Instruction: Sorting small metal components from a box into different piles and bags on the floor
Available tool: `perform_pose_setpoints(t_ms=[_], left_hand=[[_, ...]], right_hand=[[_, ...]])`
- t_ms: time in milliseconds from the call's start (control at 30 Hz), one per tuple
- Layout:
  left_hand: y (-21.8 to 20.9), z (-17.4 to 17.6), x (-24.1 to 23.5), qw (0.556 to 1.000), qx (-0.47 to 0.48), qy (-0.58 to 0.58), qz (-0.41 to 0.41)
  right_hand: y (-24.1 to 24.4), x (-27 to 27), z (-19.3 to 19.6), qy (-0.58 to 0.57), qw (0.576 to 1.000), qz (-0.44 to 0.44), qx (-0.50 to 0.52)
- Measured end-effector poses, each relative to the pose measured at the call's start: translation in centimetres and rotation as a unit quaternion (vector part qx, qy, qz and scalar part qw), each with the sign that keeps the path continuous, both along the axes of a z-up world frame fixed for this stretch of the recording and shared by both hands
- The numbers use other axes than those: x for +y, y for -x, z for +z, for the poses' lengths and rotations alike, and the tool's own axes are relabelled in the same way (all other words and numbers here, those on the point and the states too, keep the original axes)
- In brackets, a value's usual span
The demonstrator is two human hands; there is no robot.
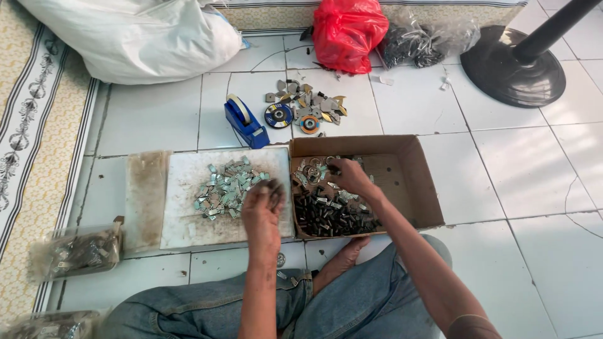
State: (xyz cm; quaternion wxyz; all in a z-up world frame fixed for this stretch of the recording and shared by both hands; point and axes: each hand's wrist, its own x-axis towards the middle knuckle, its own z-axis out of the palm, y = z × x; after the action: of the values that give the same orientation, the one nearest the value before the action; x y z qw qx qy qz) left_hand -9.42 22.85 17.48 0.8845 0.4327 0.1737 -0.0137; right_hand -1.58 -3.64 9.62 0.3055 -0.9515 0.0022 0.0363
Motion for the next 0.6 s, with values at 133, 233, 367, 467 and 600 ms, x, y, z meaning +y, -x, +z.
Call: perform_pose_setpoints(t_ms=[133,233,367,467,600], left_hand=[[-3.0,-9.0,-8.3,0.94,-0.067,-0.26,-0.209],[-5.1,-18.5,-14.2,0.74,-0.202,-0.555,-0.322],[-4.8,-25.2,-16.6,0.601,-0.249,-0.651,-0.391],[-3.6,-27.4,-16.0,0.525,-0.265,-0.709,-0.389],[-2.6,-30.5,-14.7,0.5,-0.301,-0.726,-0.363]], right_hand=[[3.6,-9.3,-5.9,0.112,0.993,0.004,0.028],[5.1,-8.9,-5.5,0.122,0.99,-0.011,0.075],[3.4,-7.6,-7.8,0.161,0.983,0.028,0.081],[2.6,-7.9,-9.0,0.146,0.983,0.051,0.096],[1.1,-10.2,-12.2,0.081,0.994,0.069,0.024]])
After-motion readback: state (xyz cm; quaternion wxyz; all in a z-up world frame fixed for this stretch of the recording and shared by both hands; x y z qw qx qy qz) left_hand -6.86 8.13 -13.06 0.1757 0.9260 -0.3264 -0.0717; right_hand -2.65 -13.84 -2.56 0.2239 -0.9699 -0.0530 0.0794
